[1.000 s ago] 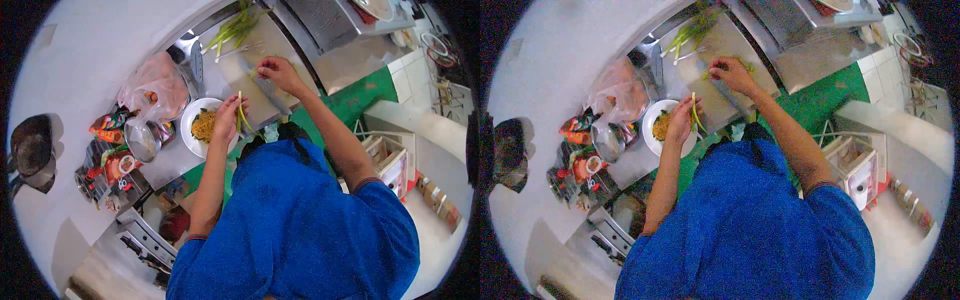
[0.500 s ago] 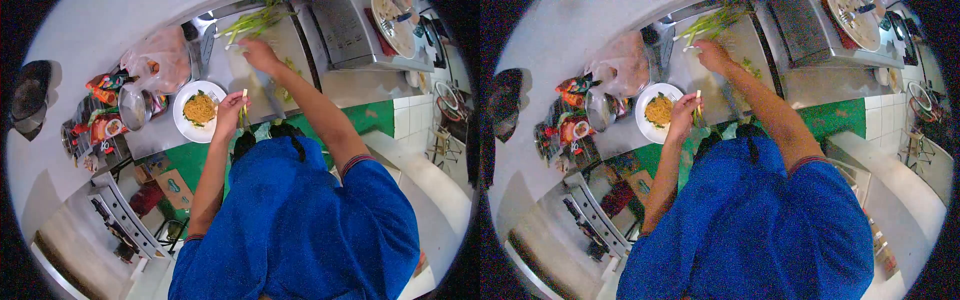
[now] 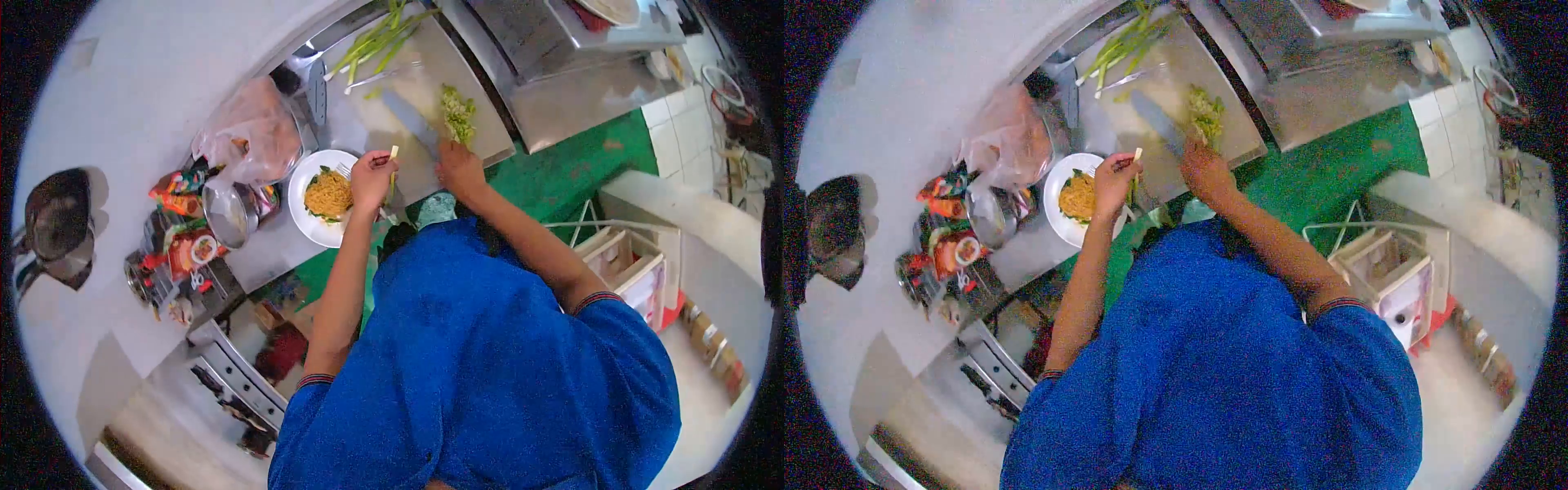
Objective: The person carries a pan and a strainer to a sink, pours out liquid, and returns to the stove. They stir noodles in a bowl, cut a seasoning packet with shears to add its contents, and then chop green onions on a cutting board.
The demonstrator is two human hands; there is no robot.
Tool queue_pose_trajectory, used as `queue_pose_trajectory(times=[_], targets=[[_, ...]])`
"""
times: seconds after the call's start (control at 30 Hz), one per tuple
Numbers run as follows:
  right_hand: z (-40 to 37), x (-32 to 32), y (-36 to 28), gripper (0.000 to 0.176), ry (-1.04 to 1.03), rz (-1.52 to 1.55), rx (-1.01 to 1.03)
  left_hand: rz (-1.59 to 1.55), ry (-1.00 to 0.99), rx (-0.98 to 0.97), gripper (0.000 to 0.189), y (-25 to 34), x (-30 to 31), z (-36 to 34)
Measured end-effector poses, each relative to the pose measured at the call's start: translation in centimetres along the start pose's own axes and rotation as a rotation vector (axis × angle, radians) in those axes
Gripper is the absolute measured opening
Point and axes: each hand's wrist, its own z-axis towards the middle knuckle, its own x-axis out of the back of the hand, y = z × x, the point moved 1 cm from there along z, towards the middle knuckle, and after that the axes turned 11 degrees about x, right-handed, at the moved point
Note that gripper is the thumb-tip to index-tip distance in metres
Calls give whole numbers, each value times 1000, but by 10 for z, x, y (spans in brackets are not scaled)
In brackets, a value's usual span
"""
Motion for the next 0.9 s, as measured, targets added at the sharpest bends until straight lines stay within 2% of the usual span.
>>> queue_pose_trajectory(times=[0.13,0.2,0.23,0.43,0.5,0.53,0.6,0.67,0.7,0.83,0.9], targets=[[1,3,-19,36,28,9,-205,53,-65,-59,22,-5,6,10],[4,1,-19,33,83,-124,-110,115,-103,-98,23,-11,13,16],[6,-1,-17,33,90,-133,-128,157,-118,-132,24,-12,15,20],[-3,7,-30,31,108,148,-335,391,-132,-146,23,-11,16,38],[-8,10,-38,41,125,315,-467,362,-141,-201,24,-11,19,42],[-10,9,-41,41,129,312,-485,327,-130,-254,24,-8,21,45],[-13,-6,-40,56,53,425,-510,304,-138,-228,25,3,25,45],[-14,-17,-36,56,80,416,-481,348,-78,-177,24,15,30,40],[-16,-21,-35,55,102,407,-443,355,-60,-227,25,18,32,42],[-22,-9,-27,53,44,399,-489,325,-66,-174,28,16,29,55],[-26,-5,-14,51,15,372,-500,492,-79,-189,29,13,25,62]])
